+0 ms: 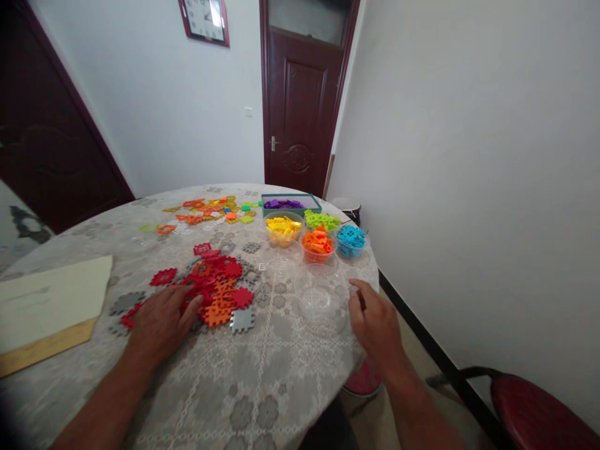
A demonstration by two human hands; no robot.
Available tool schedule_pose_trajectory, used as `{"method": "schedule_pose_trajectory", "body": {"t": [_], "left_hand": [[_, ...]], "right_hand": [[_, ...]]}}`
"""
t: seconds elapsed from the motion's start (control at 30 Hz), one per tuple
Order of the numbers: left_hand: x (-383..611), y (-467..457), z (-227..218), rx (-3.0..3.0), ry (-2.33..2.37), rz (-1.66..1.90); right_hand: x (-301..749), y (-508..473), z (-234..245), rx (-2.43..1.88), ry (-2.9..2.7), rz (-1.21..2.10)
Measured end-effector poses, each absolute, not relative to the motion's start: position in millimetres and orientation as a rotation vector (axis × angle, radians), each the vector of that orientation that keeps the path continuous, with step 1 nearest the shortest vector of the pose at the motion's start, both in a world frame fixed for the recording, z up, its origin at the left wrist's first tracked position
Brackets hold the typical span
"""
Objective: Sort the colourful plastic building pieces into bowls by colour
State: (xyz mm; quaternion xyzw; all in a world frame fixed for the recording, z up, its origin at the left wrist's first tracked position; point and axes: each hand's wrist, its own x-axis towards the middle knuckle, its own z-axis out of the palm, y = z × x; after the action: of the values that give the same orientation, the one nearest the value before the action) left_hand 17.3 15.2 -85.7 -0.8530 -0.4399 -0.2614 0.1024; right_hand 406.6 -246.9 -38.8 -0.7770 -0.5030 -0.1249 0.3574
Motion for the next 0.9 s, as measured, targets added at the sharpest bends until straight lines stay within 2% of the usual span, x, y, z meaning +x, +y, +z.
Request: {"method": "schedule_pose_trajectory", "body": {"t": [0.13, 0.37, 0.9], "left_hand": [[18, 16, -86, -2.517, -1.294, -0.768], [16, 16, -87, -2.509, -1.285, -0.788], [19, 10, -84, -2.495, -1.361, -0.807]], "right_hand": [[458, -203, -31, -2.017, -1.361, -0.254], [504, -127, -53, -2.076, -1.637, -0.089], [517, -106, -53, -1.947, -1.866, -0.109]]}}
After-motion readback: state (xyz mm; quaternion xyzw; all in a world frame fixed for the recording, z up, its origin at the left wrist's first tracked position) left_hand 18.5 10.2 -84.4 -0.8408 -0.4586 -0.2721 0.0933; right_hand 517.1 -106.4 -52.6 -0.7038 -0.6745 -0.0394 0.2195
